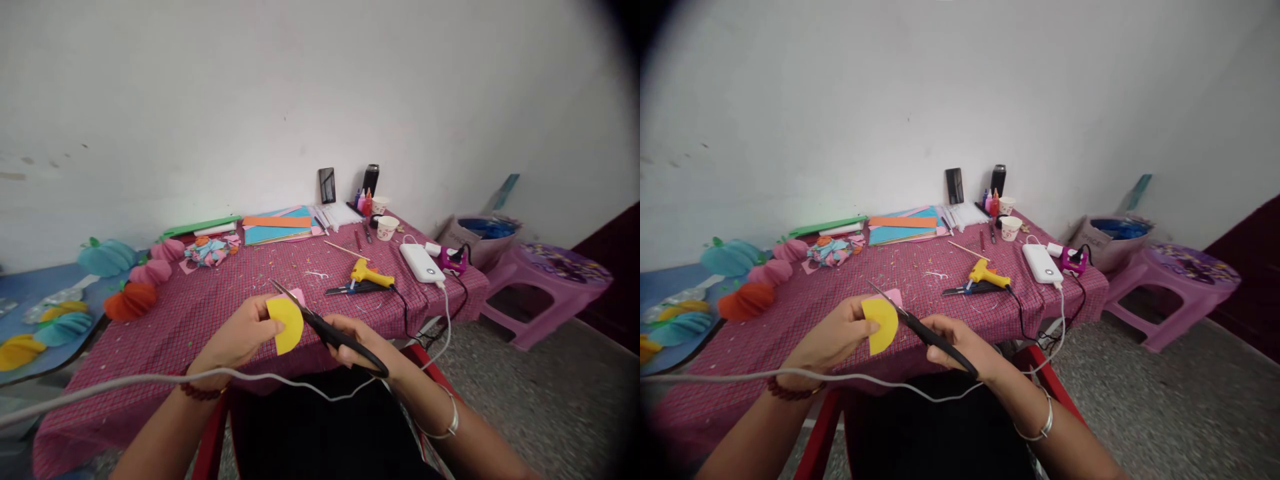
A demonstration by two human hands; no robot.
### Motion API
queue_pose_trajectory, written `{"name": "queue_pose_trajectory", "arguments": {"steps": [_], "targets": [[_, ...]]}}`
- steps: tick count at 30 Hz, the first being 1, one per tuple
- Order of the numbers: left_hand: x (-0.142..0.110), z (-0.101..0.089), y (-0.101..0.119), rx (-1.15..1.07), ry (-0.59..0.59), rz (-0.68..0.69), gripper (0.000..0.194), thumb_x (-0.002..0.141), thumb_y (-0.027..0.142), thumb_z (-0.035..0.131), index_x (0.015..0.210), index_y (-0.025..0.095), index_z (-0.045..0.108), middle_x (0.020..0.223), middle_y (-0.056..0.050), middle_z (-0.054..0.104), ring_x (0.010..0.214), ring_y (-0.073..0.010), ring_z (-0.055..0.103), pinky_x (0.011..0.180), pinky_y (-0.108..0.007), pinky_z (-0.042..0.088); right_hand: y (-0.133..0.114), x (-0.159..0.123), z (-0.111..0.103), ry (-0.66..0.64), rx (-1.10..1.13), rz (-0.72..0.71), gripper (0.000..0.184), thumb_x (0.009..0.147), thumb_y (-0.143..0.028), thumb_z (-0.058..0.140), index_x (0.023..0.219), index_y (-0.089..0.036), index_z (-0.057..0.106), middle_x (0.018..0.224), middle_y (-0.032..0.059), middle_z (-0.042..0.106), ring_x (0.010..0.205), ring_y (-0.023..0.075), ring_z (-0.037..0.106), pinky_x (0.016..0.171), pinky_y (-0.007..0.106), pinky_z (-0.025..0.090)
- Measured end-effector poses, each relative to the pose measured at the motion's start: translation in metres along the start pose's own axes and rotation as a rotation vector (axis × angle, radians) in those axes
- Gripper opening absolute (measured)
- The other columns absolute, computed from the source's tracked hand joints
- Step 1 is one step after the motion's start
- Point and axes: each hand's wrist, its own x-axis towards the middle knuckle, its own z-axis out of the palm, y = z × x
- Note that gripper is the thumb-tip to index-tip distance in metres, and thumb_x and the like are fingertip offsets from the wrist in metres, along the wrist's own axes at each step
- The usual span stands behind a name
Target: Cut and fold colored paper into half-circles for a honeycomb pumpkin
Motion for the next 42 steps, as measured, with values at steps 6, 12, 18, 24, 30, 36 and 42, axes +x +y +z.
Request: {"name": "queue_pose_trajectory", "arguments": {"steps": [6, 12, 18, 24, 30, 36, 42], "targets": [[-0.002, -0.006, 0.004, 0.052, -0.079, 0.015, 0.02, 0.061, 0.007, 0.06, 0.075, 0.016, 0.071, 0.066, 0.0, 0.069, 0.056, -0.0114, 0.059, 0.055, -0.021, 0.045, -0.012, 0.001, -0.002, -0.021, -0.032, -0.017, 0.054, 0.077, -0.06, 0.067, 0.102, -0.014, 0.057, 0.075, -0.0028, 0.044, 0.061, 0.0084, 0.035, 0.053, 0.023, 0.027], [-0.006, -0.013, 0.007, 0.158, -0.09, 0.002, 0.021, 0.062, 0.009, 0.059, 0.079, 0.015, 0.069, 0.07, 0.0, 0.069, 0.06, -0.0125, 0.061, 0.058, -0.022, 0.048, -0.018, 0.004, -0.008, -0.064, -0.072, -0.003, 0.055, 0.077, -0.058, 0.069, 0.106, -0.013, 0.059, 0.074, -0.0026, 0.046, 0.063, 0.0091, 0.037, 0.055, 0.023, 0.028], [-0.008, -0.014, 0.011, 0.158, -0.102, -0.03, 0.023, 0.061, 0.011, 0.061, 0.083, 0.014, 0.067, 0.071, 0.001, 0.069, 0.06, -0.0113, 0.06, 0.058, -0.022, 0.048, -0.022, 0.005, -0.015, -0.097, -0.135, 0.03, 0.057, 0.078, -0.057, 0.069, 0.113, -0.012, 0.06, 0.077, -0.002, 0.046, 0.066, 0.0096, 0.04, 0.059, 0.023, 0.032], [-0.007, -0.014, 0.008, 0.133, -0.136, -0.04, 0.03, 0.062, 0.009, 0.058, 0.09, 0.014, 0.069, 0.07, 0.001, 0.068, 0.058, -0.0105, 0.059, 0.057, -0.022, 0.047, -0.029, 0.004, -0.024, -0.125, -0.221, 0.07, 0.056, 0.078, -0.056, 0.069, 0.115, -0.015, 0.06, 0.078, -0.0014, 0.048, 0.069, 0.0113, 0.042, 0.06, 0.024, 0.033], [-0.004, -0.015, 0.003, 0.118, -0.156, -0.061, 0.04, 0.06, 0.006, 0.057, 0.096, 0.014, 0.071, 0.069, 0.001, 0.068, 0.057, -0.0105, 0.059, 0.059, -0.023, 0.048, -0.039, 0.002, -0.029, -0.148, -0.298, 0.112, 0.055, 0.079, -0.055, 0.068, 0.117, -0.017, 0.061, 0.083, 0.0012, 0.05, 0.074, 0.0132, 0.044, 0.061, 0.026, 0.035], [-0.002, -0.023, -0.003, 0.067, -0.233, -0.08, 0.038, 0.058, 0.008, 0.058, 0.094, 0.013, 0.07, 0.07, -0.001, 0.069, 0.056, -0.0101, 0.058, 0.055, -0.021, 0.046, -0.04, -0.001, -0.038, -0.16, -0.341, 0.161, 0.049, 0.078, -0.051, 0.071, 0.11, -0.015, 0.063, 0.081, 0.0004, 0.048, 0.07, 0.0116, 0.042, 0.058, 0.024, 0.035], [-0.003, -0.022, 0.002, 0.134, -0.243, -0.104, 0.022, 0.059, 0.011, 0.06, 0.079, 0.013, 0.068, 0.068, -0.001, 0.068, 0.056, -0.0099, 0.058, 0.055, -0.021, 0.046, -0.045, -0.003, -0.043, -0.213, -0.38, 0.175, 0.048, 0.082, -0.052, 0.066, 0.11, -0.014, 0.061, 0.084, 0.001, 0.051, 0.073, 0.0119, 0.044, 0.061, 0.024, 0.037]]}}
